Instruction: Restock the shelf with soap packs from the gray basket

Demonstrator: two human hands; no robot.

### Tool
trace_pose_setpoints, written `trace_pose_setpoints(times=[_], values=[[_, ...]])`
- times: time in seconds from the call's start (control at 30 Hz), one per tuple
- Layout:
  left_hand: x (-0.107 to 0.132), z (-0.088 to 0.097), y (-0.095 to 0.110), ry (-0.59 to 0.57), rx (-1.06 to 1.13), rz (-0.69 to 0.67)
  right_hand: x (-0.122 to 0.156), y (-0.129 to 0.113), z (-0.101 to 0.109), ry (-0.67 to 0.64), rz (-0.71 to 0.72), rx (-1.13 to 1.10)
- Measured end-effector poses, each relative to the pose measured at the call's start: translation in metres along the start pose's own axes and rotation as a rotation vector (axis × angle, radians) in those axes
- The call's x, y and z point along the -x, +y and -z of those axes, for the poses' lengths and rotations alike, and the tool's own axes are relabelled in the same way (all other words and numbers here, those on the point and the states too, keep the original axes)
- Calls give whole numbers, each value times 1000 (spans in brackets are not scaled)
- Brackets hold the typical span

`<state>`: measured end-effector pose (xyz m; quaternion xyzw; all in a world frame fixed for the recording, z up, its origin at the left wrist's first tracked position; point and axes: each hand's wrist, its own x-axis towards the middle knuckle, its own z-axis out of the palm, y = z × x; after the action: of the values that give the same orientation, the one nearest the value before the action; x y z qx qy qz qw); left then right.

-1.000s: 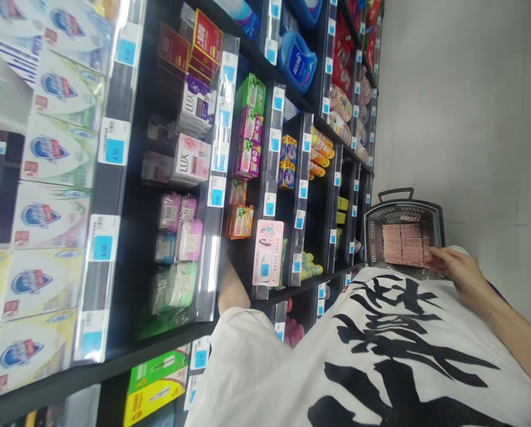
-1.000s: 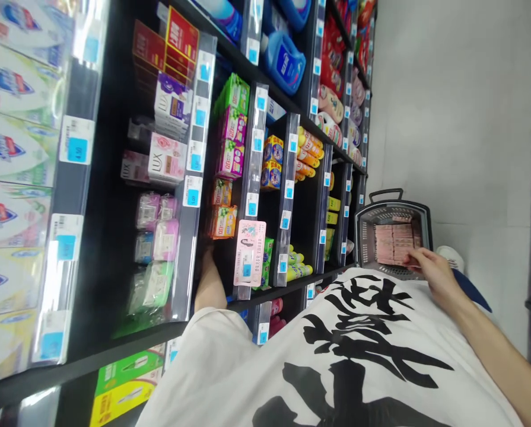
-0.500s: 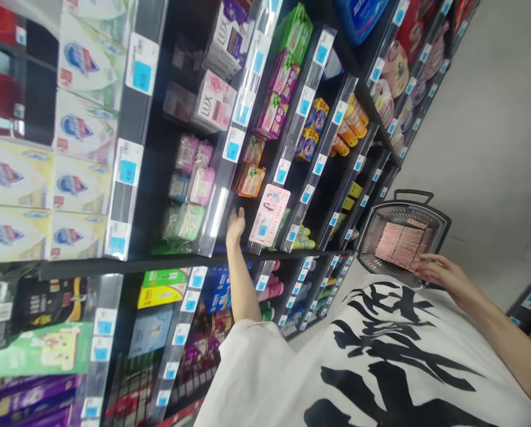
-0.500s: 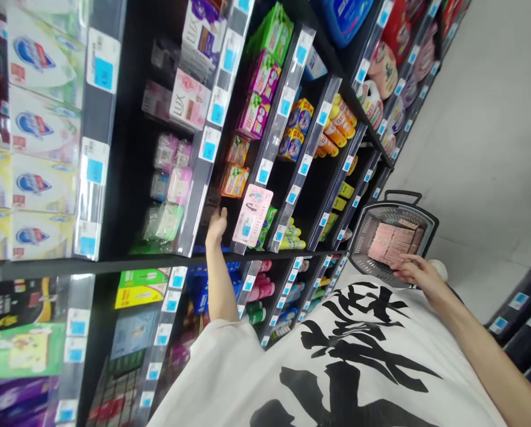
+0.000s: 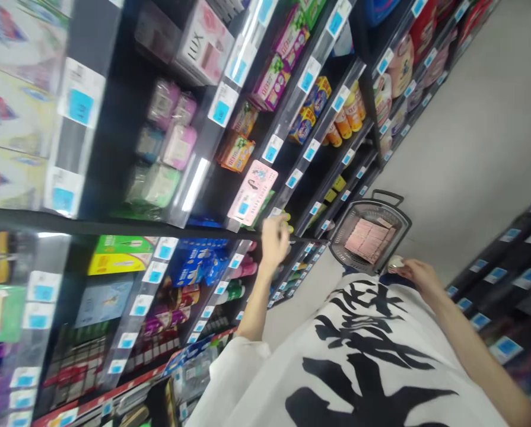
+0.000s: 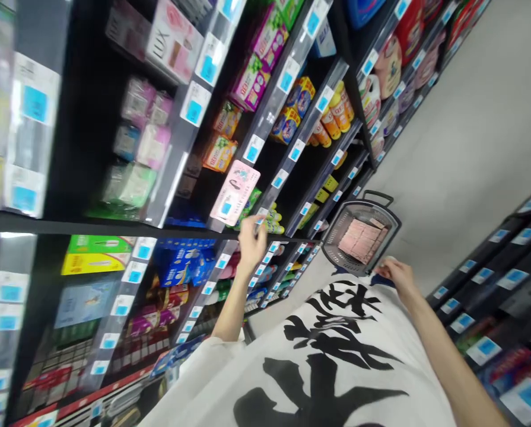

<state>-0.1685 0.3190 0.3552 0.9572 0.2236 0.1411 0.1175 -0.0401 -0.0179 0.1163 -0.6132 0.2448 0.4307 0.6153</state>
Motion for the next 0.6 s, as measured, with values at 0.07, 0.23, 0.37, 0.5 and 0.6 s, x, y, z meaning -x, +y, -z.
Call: trace_pose_setpoints(times=[0.07, 0.23, 0.37, 0.5, 0.6], values=[[42, -57, 20, -545, 17, -36, -1, 2, 2, -22, -62, -12], [133, -150, 54, -1231, -6, 50, -2, 13, 13, -83, -83, 12], [143, -166, 42, -1119, 77, 94, -7, 22, 15, -34, -126, 39], [143, -172, 11, -1153, 182, 148, -18, 26, 11, 57, -153, 104], [153, -177, -7, -1195, 209, 234, -26, 23, 4, 84, -143, 159]])
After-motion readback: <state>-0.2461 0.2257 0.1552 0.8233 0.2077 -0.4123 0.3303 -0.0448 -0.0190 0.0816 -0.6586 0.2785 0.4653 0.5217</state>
